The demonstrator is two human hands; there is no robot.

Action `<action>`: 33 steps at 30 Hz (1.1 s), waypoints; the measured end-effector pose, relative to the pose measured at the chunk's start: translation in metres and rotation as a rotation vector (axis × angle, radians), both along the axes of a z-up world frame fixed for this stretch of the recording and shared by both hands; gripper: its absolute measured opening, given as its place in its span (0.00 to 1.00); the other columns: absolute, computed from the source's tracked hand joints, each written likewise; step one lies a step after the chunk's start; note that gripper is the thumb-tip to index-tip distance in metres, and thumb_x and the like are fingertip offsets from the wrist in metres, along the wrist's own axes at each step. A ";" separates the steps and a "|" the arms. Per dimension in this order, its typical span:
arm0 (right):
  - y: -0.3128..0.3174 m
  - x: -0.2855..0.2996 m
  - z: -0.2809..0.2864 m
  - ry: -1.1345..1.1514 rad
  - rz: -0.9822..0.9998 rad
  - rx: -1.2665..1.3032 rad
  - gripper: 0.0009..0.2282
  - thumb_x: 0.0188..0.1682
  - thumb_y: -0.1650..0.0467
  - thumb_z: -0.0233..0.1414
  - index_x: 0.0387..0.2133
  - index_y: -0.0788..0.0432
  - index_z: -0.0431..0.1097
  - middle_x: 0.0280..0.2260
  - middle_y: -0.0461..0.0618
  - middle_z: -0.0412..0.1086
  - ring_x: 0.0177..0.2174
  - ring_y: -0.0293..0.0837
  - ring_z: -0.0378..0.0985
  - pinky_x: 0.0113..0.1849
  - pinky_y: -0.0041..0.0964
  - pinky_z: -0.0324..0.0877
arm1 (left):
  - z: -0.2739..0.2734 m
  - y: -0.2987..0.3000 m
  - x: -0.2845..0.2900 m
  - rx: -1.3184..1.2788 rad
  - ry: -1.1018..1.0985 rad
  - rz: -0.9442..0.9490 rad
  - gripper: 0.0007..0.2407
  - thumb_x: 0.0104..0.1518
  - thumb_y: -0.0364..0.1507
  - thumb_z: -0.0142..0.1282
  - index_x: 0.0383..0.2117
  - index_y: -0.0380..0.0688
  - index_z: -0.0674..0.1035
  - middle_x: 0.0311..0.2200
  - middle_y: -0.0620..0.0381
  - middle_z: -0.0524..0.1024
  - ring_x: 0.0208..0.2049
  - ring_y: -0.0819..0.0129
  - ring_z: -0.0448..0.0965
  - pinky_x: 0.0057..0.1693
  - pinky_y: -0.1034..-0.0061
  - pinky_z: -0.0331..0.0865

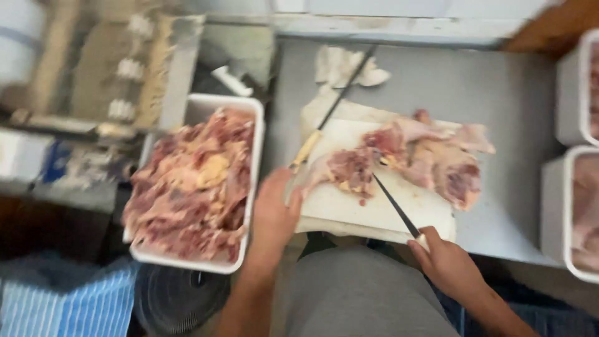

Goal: Deboning and portioning raw chicken pieces using a knife on a cutting board in a commercial kitchen environment.

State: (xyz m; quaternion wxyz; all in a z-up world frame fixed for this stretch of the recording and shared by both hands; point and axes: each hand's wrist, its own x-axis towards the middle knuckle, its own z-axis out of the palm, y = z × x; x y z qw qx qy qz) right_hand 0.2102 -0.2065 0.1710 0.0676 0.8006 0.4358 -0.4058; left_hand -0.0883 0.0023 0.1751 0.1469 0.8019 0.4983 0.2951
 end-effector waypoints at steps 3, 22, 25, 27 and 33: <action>-0.026 -0.001 -0.021 -0.095 -0.066 0.174 0.18 0.52 0.53 0.45 0.49 0.48 0.60 0.32 0.60 0.79 0.36 0.68 0.80 0.36 0.57 0.71 | -0.086 0.010 0.038 -0.213 -0.057 -0.199 0.17 0.56 0.32 0.57 0.51 0.42 0.77 0.49 0.48 0.79 0.52 0.49 0.76 0.61 0.62 0.65; -0.201 0.052 -0.031 0.072 -0.553 0.329 0.12 0.56 0.55 0.46 0.44 0.47 0.61 0.29 0.49 0.76 0.29 0.52 0.80 0.31 0.46 0.66 | -0.064 -0.031 0.195 -1.166 -0.492 -0.158 0.13 0.45 0.14 0.41 0.36 0.23 0.77 0.29 0.34 0.78 0.26 0.55 0.75 0.34 0.75 0.63; -0.242 0.096 -0.032 0.067 -0.616 0.411 0.12 0.55 0.56 0.47 0.42 0.48 0.62 0.28 0.50 0.76 0.30 0.54 0.81 0.32 0.46 0.67 | 0.055 -0.120 0.241 -1.163 -0.514 -0.026 0.07 0.36 0.11 0.41 0.19 0.21 0.74 0.13 0.32 0.70 0.10 0.55 0.63 0.21 0.72 0.52; -0.269 0.122 -0.030 0.083 -0.689 0.402 0.12 0.55 0.56 0.47 0.42 0.47 0.63 0.27 0.50 0.77 0.31 0.54 0.81 0.33 0.46 0.67 | 0.069 -0.146 0.306 -1.170 -0.508 -0.226 0.05 0.34 0.14 0.42 0.12 0.22 0.73 0.09 0.37 0.68 0.10 0.59 0.60 0.21 0.72 0.50; -0.339 0.167 -0.013 0.134 -0.948 0.318 0.12 0.54 0.57 0.47 0.46 0.45 0.65 0.30 0.43 0.80 0.30 0.43 0.84 0.34 0.39 0.71 | 0.072 -0.232 0.513 -1.280 -0.386 -0.434 0.06 0.56 0.25 0.59 0.38 0.43 0.79 0.23 0.58 0.73 0.23 0.76 0.71 0.28 0.82 0.60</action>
